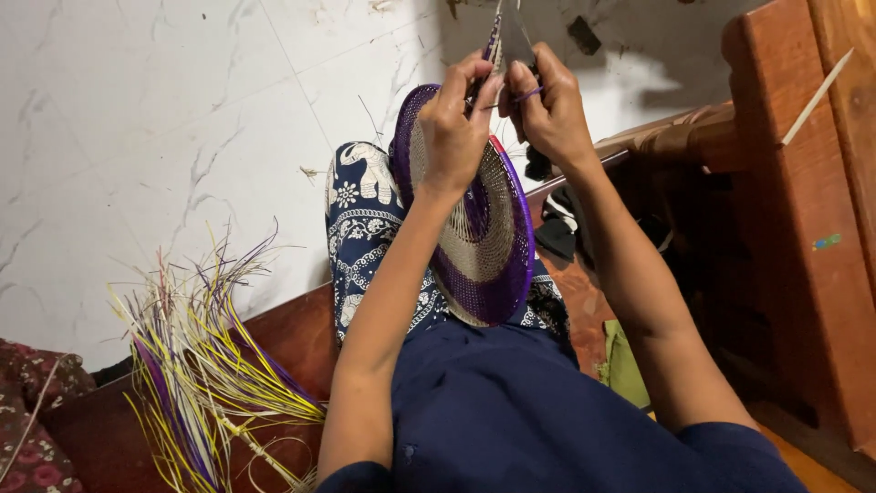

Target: Trimming the excess ends of woven strips from a fan using a blade after weaving them into place.

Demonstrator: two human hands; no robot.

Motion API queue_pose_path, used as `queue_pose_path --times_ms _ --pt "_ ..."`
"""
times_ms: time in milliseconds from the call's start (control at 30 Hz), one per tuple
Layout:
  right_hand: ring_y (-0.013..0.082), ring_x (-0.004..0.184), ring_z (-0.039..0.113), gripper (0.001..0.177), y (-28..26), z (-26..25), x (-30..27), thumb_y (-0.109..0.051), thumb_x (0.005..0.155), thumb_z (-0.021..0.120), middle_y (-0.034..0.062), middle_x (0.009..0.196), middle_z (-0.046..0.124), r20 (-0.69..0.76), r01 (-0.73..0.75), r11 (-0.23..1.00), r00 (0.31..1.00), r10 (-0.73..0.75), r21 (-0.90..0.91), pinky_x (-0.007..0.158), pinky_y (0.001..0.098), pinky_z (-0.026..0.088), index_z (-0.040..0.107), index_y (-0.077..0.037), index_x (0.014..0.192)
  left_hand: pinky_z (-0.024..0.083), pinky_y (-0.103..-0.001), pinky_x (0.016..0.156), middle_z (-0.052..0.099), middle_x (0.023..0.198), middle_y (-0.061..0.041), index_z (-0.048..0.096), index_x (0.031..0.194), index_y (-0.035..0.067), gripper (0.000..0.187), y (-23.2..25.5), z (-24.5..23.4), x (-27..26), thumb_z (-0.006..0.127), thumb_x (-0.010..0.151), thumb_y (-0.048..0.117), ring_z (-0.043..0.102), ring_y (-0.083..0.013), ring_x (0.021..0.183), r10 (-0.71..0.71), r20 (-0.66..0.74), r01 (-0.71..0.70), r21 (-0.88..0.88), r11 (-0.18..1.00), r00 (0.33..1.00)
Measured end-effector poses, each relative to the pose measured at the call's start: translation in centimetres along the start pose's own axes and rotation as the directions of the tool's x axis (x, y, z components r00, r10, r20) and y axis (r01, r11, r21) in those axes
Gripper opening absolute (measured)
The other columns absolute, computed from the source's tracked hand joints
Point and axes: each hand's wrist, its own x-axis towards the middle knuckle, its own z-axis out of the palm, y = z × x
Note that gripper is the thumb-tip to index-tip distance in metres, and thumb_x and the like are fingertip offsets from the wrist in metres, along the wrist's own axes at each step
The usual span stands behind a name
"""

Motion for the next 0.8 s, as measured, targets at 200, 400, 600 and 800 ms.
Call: queue_pose_path --times_ms 200,400,600,800 --pt "0.0178 0.047 0.046 0.014 3.4 -2.1 -0.2 0.006 0.113 0.046 0.0089 0.069 0.054 0.068 0.245 0.757 0.964 -0.257 -0.606 0.036 0.0305 0.036 0.042 -0.001 0.102 0.047 -0.016 0.041 0.061 0.077 -0.005 0.058 0.097 0.001 0.017 2.3 -0.9 1.9 0.053 0.106 0.014 0.053 -0.0091 0.053 -0.039 0.088 0.044 -0.062 0.997 0.995" --pt "0.0477 0.052 0.053 0.019 1.8 -4.8 -0.1 -0.012 0.116 0.054 0.0221 0.073 0.062 0.083 0.09 0.656 0.996 -0.042 -0.749 0.046 0.0535 0.035 0.04 -0.003 0.107 0.064 -0.029 0.092 0.066 0.112 -0.02 0.056 0.099 0.005 0.014 1.8 -1.3 2.2 0.059 0.101 0.018 0.067 -0.0264 0.111 -0.391 0.358 0.524 -0.447 0.725 0.848" --pt "0.0138 0.043 0.046 0.033 -0.5 -4.0 0.0 -0.036 0.113 0.047 0.0112 0.073 0.058 0.162 -0.238 0.97 0.96 0.228 0.051 0.035 0.0249 0.04 0.043 -0.009 0.094 0.063 -0.015 0.065 0.071 0.09 -0.007 0.061 0.103 0.006 0.027 1.3 0.1 1.1 0.079 0.086 -0.003 0.069 -0.0126 0.072 -0.263 0.154 0.282 -0.115 0.953 0.952" --pt "0.0113 0.04 0.043 0.033 -1.7 -3.3 -0.1 -0.03 0.117 0.043 0.0101 0.071 0.059 0.088 -0.161 0.973 0.98 0.177 -0.167 0.033 0.0237 0.034 0.037 -0.01 0.092 0.059 -0.013 0.049 0.071 0.077 -0.009 0.066 0.094 0.0 0.005 0.9 0.6 1.1 0.07 0.094 -0.004 0.066 -0.0109 0.059 -0.139 0.115 0.15 -0.096 0.984 0.984"
